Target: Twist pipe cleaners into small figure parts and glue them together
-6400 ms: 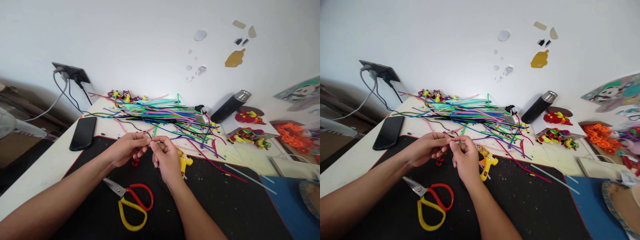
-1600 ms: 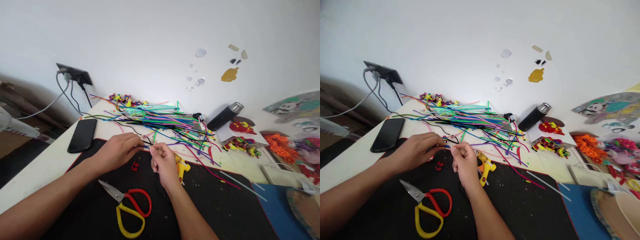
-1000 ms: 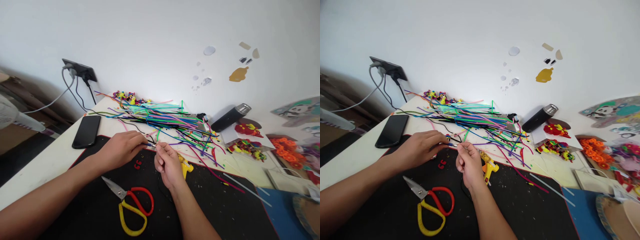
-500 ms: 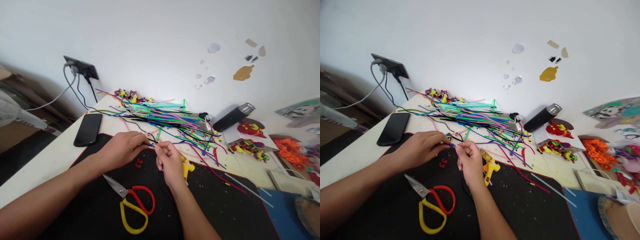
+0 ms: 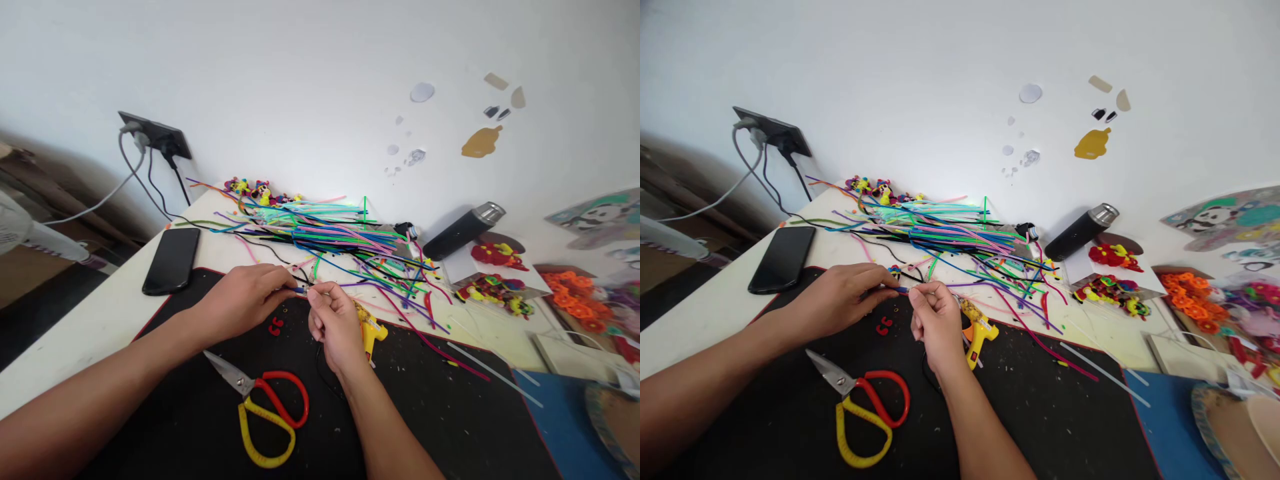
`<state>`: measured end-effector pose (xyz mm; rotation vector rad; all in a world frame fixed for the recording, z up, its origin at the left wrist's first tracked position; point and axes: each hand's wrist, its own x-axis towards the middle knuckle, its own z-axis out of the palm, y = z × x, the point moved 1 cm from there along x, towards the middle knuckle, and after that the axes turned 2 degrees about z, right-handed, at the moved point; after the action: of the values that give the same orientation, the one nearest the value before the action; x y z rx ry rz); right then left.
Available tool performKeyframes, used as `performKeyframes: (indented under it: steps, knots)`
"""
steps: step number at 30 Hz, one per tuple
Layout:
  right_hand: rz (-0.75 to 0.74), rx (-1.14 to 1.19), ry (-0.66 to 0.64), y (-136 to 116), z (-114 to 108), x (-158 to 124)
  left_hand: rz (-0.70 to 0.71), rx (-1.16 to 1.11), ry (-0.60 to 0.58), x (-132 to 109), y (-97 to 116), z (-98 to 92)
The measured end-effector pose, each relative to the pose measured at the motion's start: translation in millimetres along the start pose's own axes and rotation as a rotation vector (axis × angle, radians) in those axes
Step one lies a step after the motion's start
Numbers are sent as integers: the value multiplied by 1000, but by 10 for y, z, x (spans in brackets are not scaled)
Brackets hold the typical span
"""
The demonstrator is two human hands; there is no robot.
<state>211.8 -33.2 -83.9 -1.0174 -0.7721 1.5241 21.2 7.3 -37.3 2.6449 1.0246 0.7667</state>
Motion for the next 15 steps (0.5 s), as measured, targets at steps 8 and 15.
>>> performKeyframes:
  steps: [8, 15]
  knots:
    - [37, 48, 47, -30, -12, -1, -61, 26, -63, -8, -62, -15]
    - [177, 210, -17, -104, -26, -5, -201, 155, -254, -19, -345, -19]
